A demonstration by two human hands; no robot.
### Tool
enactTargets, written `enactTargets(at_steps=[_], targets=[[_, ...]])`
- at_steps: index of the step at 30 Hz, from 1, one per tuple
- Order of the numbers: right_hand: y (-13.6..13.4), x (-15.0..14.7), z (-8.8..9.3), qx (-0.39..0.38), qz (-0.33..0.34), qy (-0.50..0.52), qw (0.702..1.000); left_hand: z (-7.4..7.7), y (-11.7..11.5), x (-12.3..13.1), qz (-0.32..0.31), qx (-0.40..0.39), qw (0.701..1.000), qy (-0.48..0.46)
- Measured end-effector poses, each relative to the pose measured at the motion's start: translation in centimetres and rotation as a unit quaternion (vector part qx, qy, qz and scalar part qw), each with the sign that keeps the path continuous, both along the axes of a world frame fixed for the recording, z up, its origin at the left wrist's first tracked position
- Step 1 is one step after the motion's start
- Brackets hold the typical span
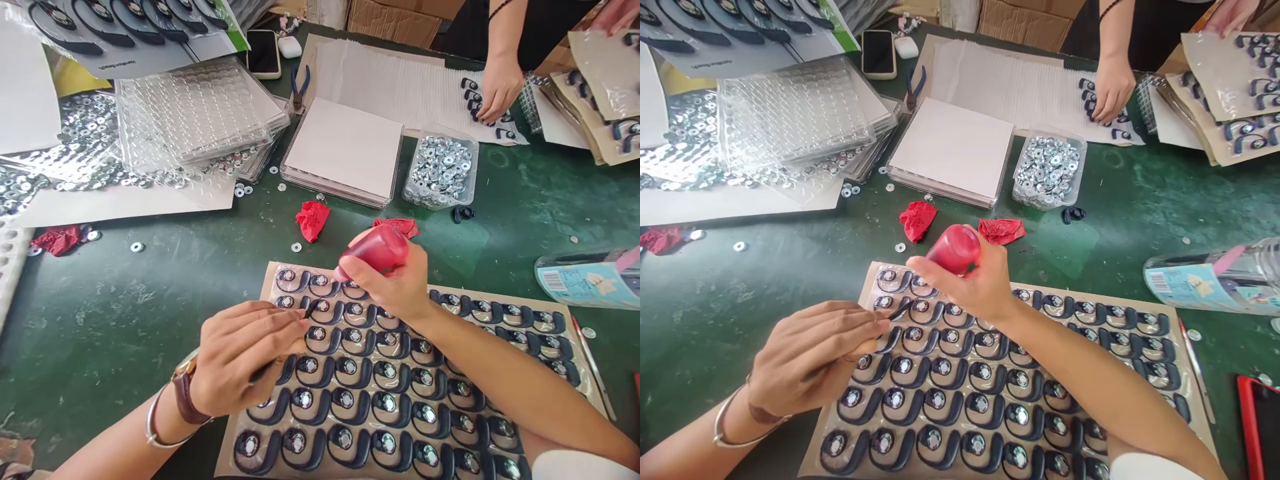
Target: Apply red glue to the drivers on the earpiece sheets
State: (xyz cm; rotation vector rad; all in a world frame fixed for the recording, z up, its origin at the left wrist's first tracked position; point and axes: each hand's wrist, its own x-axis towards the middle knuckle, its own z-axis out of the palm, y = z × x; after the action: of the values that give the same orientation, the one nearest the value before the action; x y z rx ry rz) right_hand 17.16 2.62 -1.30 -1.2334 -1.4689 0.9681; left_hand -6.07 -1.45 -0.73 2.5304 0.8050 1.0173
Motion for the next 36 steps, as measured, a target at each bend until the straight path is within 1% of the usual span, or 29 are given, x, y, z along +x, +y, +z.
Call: enactTargets(at_steps=[2, 4, 6, 9, 11, 14, 17, 20, 23, 27, 32, 34, 36], targets=[[0.9, -0.4, -0.8, 0.028, -0.019, 0.011, 0.999, -0.3, 0.1, 0.1, -0.005, 0.064, 0.997, 0.035], [1.5, -0.8, -1.7, 0.042, -0.027, 0.016, 0.999, -0.5, 0.5, 0.2, -0.006, 0.107, 0.993, 0.055], [1.5, -1.1, -2.5, 0.039, -0.024, 0.012, 0.999, -0.6, 0.8, 0.4, -0.015, 0.123, 0.99, 0.074], [1.3, -1.1, -3.2, 0.012, -0.003, 0.006, 1.0, -0.7, 0.9, 0.7, -0.023, 0.141, 0.985, 0.097], [1.1, -1.1, -3.4, -0.005, 0.013, -0.004, 1.0, -0.8, 0.6, 0.9, -0.026, 0.162, 0.982, 0.097], [1.0, -1.0, -3.5, -0.008, 0.026, -0.031, 0.999, -1.2, 0.1, 1.1, -0.027, 0.185, 0.977, 0.1], [1.0, -1.0, -3.3, 0.007, 0.023, -0.057, 0.998, -1.5, -0.2, 1.2, -0.03, 0.193, 0.975, 0.105], [1.2, -1.0, -3.2, 0.028, 0.003, -0.088, 0.996, -1.5, 0.0, 1.3, -0.031, 0.188, 0.977, 0.101], [1.3, -1.0, -3.2, 0.034, -0.009, -0.107, 0.994, -1.4, 0.1, 1.4, -0.031, 0.184, 0.977, 0.101], [1.2, -1.0, -3.2, 0.036, -0.004, -0.093, 0.995, -1.3, 0.2, 1.4, -0.031, 0.184, 0.978, 0.098], [1.2, -1.1, -3.0, 0.073, 0.026, -0.08, 0.994, -1.3, 0.1, 1.4, -0.027, 0.186, 0.977, 0.097], [1.1, -1.1, -3.0, 0.072, 0.016, -0.066, 0.995, -1.3, 0.1, 1.4, -0.026, 0.183, 0.978, 0.099], [1.1, -1.0, -3.1, 0.055, -0.008, -0.052, 0.997, -1.2, 0.2, 1.3, -0.025, 0.178, 0.979, 0.1]])
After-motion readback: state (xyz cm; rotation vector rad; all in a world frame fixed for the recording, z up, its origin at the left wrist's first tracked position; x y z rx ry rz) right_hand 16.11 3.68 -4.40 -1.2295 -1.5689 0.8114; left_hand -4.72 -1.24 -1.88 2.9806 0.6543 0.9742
